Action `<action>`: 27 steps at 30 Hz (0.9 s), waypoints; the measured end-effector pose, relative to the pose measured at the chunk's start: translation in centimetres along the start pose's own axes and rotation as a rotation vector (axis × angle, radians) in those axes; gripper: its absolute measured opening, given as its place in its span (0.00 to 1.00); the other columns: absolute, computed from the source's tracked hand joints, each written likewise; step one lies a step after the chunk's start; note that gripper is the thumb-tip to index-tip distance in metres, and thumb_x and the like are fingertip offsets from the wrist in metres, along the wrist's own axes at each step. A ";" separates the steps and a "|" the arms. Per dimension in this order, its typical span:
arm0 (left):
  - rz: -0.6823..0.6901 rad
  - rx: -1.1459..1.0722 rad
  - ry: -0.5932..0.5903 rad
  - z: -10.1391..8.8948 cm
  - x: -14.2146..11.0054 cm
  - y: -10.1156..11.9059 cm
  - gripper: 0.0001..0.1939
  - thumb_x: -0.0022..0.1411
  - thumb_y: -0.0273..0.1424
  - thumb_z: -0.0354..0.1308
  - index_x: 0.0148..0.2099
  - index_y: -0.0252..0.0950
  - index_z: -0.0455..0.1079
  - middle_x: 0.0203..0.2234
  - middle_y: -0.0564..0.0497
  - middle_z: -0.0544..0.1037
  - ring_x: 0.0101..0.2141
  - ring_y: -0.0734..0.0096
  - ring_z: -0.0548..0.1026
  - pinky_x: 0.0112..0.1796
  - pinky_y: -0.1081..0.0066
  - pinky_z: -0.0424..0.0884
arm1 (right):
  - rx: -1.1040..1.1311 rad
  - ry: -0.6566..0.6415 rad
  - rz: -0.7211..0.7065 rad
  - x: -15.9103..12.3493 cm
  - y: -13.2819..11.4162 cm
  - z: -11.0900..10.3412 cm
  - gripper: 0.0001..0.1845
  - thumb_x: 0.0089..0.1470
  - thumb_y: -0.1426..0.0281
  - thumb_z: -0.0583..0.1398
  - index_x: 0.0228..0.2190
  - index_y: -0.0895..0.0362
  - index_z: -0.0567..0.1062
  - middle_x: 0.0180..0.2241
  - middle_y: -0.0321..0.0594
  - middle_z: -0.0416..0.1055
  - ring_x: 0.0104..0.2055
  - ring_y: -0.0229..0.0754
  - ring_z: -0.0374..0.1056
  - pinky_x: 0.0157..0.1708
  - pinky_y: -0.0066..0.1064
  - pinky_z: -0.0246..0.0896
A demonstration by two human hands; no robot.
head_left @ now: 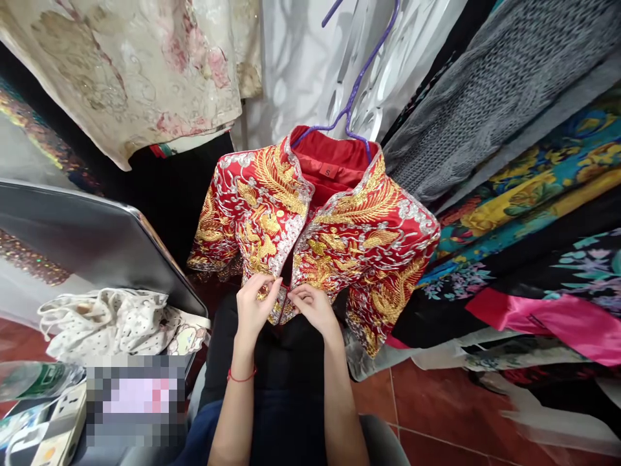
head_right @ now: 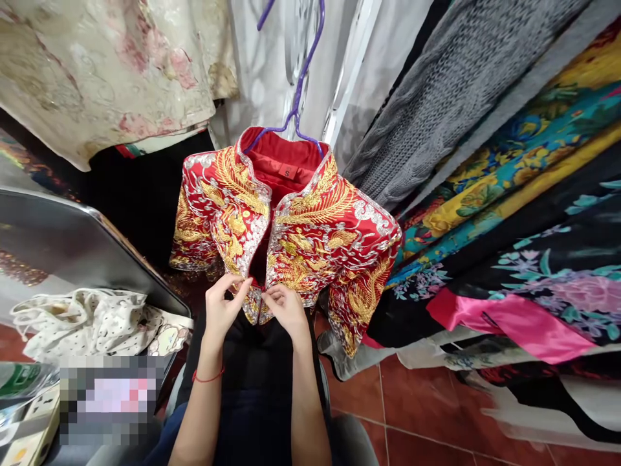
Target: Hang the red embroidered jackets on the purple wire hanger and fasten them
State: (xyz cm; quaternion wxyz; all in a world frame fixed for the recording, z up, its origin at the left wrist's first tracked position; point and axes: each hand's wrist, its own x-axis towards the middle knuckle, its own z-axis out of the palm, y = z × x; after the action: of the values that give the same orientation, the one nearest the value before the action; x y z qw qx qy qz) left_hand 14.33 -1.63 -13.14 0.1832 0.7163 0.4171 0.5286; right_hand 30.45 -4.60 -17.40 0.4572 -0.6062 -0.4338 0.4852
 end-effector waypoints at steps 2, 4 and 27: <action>0.000 -0.002 -0.006 0.2 0.0 0.1 0.10 0.65 0.33 0.59 0.31 0.36 0.69 0.23 0.54 0.71 0.26 0.75 0.69 0.32 0.73 0.67 | -0.079 0.062 -0.035 -0.1 0.1 0.2 0.19 0.45 0.52 0.65 0.27 0.55 0.74 0.23 0.35 0.73 0.20 0.37 0.70 0.22 0.29 0.65; 0.000 -0.006 -0.012 0.5 0.0 0.2 0.10 0.65 0.33 0.59 0.30 0.37 0.69 0.22 0.55 0.71 0.25 0.75 0.69 0.32 0.73 0.66 | -0.126 0.124 -0.058 0.0 0.3 0.5 0.18 0.46 0.52 0.64 0.26 0.54 0.73 0.22 0.36 0.73 0.20 0.38 0.70 0.23 0.29 0.65; -0.137 -0.020 0.190 0.1 -0.4 1.6 0.14 0.64 0.32 0.58 0.26 0.37 0.64 0.19 0.58 0.62 0.22 0.77 0.62 0.27 0.74 0.63 | -0.165 -0.128 0.330 2.6 4.7 0.2 0.19 0.44 0.62 0.71 0.17 0.57 0.69 0.12 0.34 0.71 0.12 0.34 0.66 0.15 0.23 0.59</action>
State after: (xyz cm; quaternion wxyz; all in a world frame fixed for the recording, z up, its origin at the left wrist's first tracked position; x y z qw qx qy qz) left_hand 15.06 -2.83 -12.28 0.1856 0.6309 0.4754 0.5844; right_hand 31.06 -3.00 -22.51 0.2919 -0.6723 -0.3951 0.5538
